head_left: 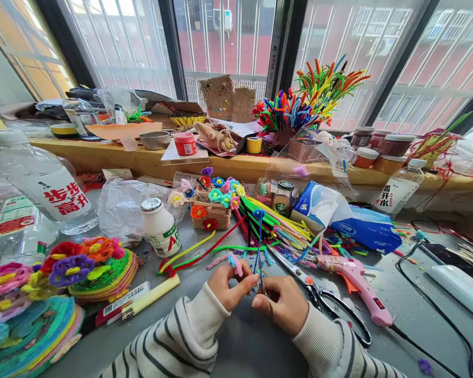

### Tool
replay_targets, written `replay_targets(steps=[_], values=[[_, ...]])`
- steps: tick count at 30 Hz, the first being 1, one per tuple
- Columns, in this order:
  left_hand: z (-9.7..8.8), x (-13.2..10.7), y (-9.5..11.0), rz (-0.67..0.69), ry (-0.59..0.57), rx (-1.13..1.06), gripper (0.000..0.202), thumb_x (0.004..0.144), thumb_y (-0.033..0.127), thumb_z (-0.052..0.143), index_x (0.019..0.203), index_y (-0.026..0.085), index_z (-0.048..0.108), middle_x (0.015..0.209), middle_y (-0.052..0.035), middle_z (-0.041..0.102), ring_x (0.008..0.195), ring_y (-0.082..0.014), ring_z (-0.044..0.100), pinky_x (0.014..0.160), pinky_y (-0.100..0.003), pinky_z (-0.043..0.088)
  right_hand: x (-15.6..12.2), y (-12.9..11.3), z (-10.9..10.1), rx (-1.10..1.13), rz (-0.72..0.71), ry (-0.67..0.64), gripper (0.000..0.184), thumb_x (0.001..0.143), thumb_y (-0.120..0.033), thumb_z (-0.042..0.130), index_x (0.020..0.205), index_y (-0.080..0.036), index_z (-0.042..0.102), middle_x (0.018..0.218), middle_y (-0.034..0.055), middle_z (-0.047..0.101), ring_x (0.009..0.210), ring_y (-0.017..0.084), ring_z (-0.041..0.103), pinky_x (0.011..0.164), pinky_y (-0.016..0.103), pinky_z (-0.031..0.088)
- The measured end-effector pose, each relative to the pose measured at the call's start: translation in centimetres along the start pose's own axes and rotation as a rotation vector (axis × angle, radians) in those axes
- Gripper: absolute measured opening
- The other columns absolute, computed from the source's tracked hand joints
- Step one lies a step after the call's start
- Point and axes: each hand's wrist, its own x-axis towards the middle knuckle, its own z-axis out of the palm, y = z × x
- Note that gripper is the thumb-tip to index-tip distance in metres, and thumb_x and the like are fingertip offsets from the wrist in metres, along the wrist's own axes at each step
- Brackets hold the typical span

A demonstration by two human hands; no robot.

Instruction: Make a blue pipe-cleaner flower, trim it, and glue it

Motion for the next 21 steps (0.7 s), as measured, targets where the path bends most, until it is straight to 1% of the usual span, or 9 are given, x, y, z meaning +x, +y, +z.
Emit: replay_targets(steps=[3,8,13,17,21], values=[[0.11,-0.04,0.09,0.005,0.036,-0.004,0.022,0.062,0.032,0.051,0.050,0.016,0.043,0.045,0.0035,0.042,0.045,-0.0083,0.042,0.048,-0.021,0.034,0.05,0.06,0.03,0.011,0.003,0.001,0.058,0.058,-0.068,0.028,0.039,-0.015,0.038,0.037,-0.0051,0.025,0.038,0.006,0.023,0.037,0.021,0.015],[-0.08,-0.01,0.02,0.005,-0.037,0.019,0.020,0.065,0.030,0.048,0.052,0.016,0.042,0.047,0.0032,0.043,0.047,-0.0082,0.041,0.048,-0.021,0.034,0.20,0.19,0.09,0.026,0.004,0.046,0.053,0.058,-0.063,0.038,0.036,-0.015,0.032,0.037,-0.0060,0.023,0.038,0.005,0.021,0.036,0.020,0.014],[-0.34,0.02,0.00,0.016,-0.060,0.020,0.020,0.067,0.030,0.045,0.055,0.015,0.042,0.050,0.0024,0.044,0.048,-0.0085,0.044,0.051,-0.022,0.036,0.36,0.30,0.19,0.027,-0.012,0.116,0.051,0.058,-0.058,0.045,0.035,-0.016,0.027,0.035,-0.0066,0.021,0.037,0.005,0.019,0.035,0.020,0.015],[-0.23,-0.03,0.02,0.015,-0.027,-0.036,0.021,0.067,0.032,0.046,0.054,0.015,0.041,0.050,0.0028,0.044,0.046,-0.0085,0.045,0.048,-0.022,0.037,0.34,0.20,0.27,0.060,0.002,0.113,0.051,0.058,-0.057,0.047,0.032,-0.016,0.028,0.033,-0.0063,0.024,0.036,0.005,0.020,0.034,0.019,0.016],[-0.12,-0.07,-0.03,0.027,-0.006,-0.095,0.021,0.066,0.033,0.046,0.056,0.015,0.042,0.050,0.0030,0.044,0.045,-0.0085,0.045,0.046,-0.022,0.037,0.25,0.18,0.18,0.147,0.042,0.089,0.051,0.058,-0.057,0.046,0.032,-0.015,0.035,0.031,-0.0048,0.032,0.034,0.005,0.024,0.035,0.019,0.019]])
